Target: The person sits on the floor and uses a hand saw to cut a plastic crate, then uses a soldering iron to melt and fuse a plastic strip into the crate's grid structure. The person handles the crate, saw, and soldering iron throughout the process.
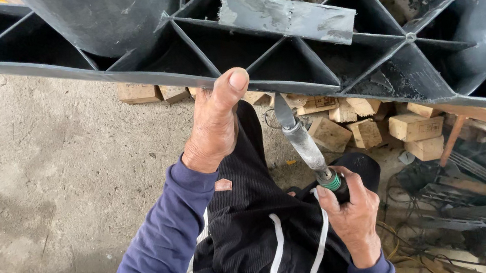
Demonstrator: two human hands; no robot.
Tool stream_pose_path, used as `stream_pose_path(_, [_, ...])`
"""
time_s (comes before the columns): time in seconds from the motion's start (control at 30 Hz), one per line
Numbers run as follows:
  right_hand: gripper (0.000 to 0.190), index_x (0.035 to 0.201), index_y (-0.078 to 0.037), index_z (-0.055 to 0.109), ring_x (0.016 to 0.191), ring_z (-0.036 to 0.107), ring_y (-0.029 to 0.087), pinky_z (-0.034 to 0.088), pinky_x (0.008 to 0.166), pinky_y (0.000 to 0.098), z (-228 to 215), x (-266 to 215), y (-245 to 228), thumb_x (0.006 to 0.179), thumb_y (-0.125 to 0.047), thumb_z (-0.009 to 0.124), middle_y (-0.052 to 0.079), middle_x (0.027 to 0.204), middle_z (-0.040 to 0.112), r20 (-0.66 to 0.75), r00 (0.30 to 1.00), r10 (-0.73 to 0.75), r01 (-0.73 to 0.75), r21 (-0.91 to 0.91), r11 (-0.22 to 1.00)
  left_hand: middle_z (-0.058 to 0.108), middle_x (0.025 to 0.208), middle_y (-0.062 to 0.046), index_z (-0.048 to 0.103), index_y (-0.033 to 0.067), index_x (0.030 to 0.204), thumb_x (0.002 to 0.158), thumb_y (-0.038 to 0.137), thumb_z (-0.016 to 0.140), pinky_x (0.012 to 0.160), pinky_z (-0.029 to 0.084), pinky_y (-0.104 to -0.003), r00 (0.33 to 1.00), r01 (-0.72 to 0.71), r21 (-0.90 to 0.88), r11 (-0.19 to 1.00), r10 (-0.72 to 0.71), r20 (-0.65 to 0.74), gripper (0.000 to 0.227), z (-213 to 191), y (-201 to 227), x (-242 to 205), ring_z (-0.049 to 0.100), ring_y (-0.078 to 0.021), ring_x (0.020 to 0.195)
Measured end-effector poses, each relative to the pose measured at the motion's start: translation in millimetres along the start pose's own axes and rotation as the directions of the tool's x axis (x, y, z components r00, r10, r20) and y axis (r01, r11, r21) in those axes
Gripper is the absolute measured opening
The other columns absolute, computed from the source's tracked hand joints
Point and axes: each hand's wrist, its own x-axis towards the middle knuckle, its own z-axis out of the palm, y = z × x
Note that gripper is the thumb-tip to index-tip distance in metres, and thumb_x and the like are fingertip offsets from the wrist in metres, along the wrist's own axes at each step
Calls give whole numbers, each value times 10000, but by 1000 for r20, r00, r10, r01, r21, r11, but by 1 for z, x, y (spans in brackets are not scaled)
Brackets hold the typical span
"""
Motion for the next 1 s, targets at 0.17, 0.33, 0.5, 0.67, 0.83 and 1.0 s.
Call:
stream_pose_path(0.17, [429, 1200, -29, 652, 692, 733, 244, 559, 629, 338, -7, 6, 1, 894, -308, 763, 139, 840, 726, 29, 999, 12, -11, -44, 999, 400, 825, 61, 580, 149, 834, 882, 453, 784, 727, 328, -291, 1000, -2, 9, 1000, 2, -23, 369, 4, 4, -1, 357, -92, 786])
stream_pose_path(0.33, [455, 1222, -34, 636, 785, 750, 288, 571, 674, 357, -15, 14, 3, 934, -374, 729, 139, 900, 736, 60, 996, -73, 78, -82, 994, 350, 779, 68, 496, 161, 742, 930, 442, 784, 677, 274, -298, 999, -22, 17, 1000, 22, 24, 443, 7, 11, -2, 315, -83, 750])
stream_pose_path(0.5, [462, 1206, -49, 643, 796, 763, 283, 580, 674, 354, -24, 22, 4, 949, -428, 706, 121, 884, 742, 104, 993, -49, 56, -66, 996, 382, 767, 71, 522, 165, 752, 874, 415, 784, 686, 288, -306, 1000, -1, -21, 1000, 0, -13, 382, 10, 13, -2, 339, -80, 745])
stream_pose_path(0.67, [472, 1195, -59, 658, 774, 757, 291, 571, 656, 363, -33, 31, 3, 934, -449, 699, 127, 862, 734, 135, 989, -55, 69, -98, 993, 324, 764, 78, 447, 187, 721, 933, 404, 791, 664, 245, -306, 999, -26, -31, 999, 27, 28, 459, 10, 12, -3, 288, -75, 734])
stream_pose_path(0.83, [483, 1211, -66, 659, 753, 758, 273, 570, 635, 352, -43, 39, 5, 938, -463, 681, 118, 861, 739, 170, 984, -59, 79, -112, 991, 347, 785, 74, 500, 177, 754, 893, 458, 766, 703, 283, -301, 1000, -13, 44, 999, 13, -7, 411, 8, 10, -3, 311, -75, 759])
stream_pose_path(1.0, [480, 1221, -72, 658, 749, 761, 255, 578, 619, 347, -48, 43, 7, 945, -464, 676, 111, 866, 743, 187, 980, -66, 90, -125, 988, 337, 771, 70, 438, 204, 730, 873, 533, 777, 699, 292, -301, 1000, 1, 63, 998, -1, 6, 493, 7, 8, 0, 307, -85, 746])
